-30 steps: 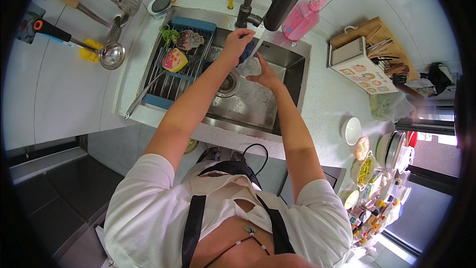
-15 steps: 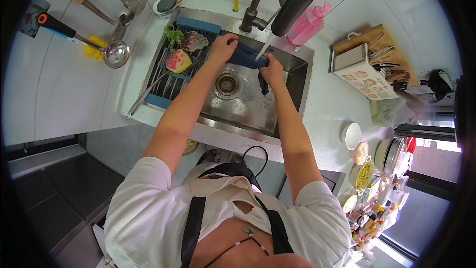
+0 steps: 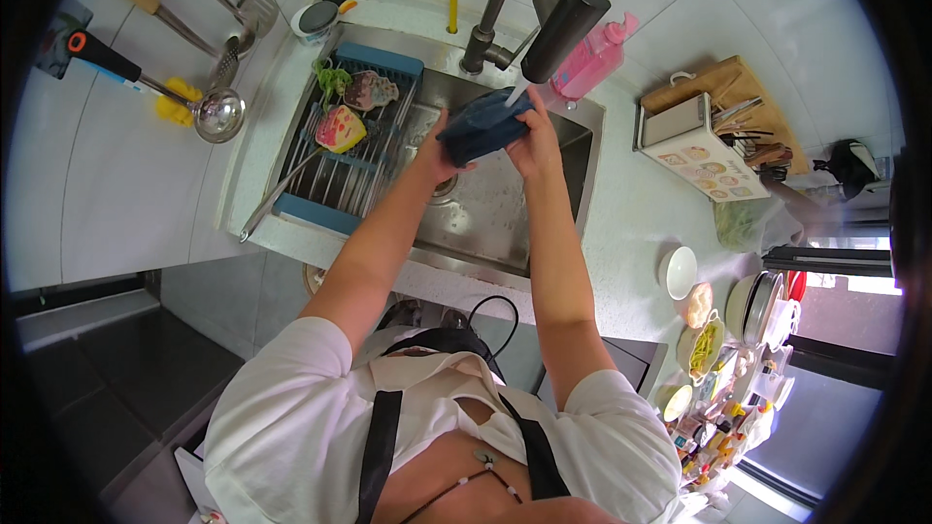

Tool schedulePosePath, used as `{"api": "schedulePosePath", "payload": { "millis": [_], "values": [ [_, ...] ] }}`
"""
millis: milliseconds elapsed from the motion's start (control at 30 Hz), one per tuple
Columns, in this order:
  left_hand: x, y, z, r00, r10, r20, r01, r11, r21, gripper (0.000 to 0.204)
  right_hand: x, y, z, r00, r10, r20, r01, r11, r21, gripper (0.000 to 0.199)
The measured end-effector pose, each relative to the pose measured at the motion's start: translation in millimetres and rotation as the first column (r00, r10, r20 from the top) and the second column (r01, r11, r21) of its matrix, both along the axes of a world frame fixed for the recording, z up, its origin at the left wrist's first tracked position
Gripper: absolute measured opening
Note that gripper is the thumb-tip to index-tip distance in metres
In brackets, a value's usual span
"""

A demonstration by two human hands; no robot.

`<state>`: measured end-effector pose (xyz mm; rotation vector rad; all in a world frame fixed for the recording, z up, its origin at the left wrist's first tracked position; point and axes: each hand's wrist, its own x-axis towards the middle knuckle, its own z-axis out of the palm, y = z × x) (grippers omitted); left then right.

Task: The person wipes the inside shelves and the exterior doors of a refrigerator with a cloth before rinsing and wringing out the cloth in a sink.

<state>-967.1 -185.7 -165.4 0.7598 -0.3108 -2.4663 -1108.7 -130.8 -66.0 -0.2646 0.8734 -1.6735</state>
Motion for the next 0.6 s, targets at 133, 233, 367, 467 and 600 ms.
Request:
{"api": "schedulePosePath", "payload": {
  "millis": [133, 233, 367, 467, 600],
  "values": [
    [-11.7, 2.1, 16.6, 0.956, 0.201, -0.216, -0.205, 0.979, 0.006, 0.053, -22.7, -11.0, -39.9, 0.977, -0.005, -0.214, 0.054, 0.973, 0.224, 0.046],
    [-10.1, -9.3, 18.5, 0.982, 0.188, -0.006, -0.187, 0.977, -0.106, 0.052, -9.3, -0.4, -34.3, 0.835, 0.059, -0.547, 0.175, 0.914, 0.367, 0.037],
    [-5.7, -3.1, 33.7, 0.979, 0.099, 0.18, -0.089, 0.994, -0.063, 0.052, -0.7, 4.4, -6.4, 0.848, 0.162, -0.504, 0.037, 0.932, 0.361, 0.03],
    [-4.9, 6.1, 11.4, 0.988, 0.071, -0.137, -0.049, 0.986, 0.157, 0.049, -6.6, -1.1, -6.6, 0.912, 0.181, -0.368, -0.04, 0.933, 0.358, 0.031],
    [-16.6, 9.9, 2.4, 0.949, 0.174, -0.262, -0.14, 0.98, 0.145, 0.048, -14.4, -8.3, -6.9, 0.501, 0.353, -0.79, 0.125, 0.874, 0.47, 0.029]
  ]
}}
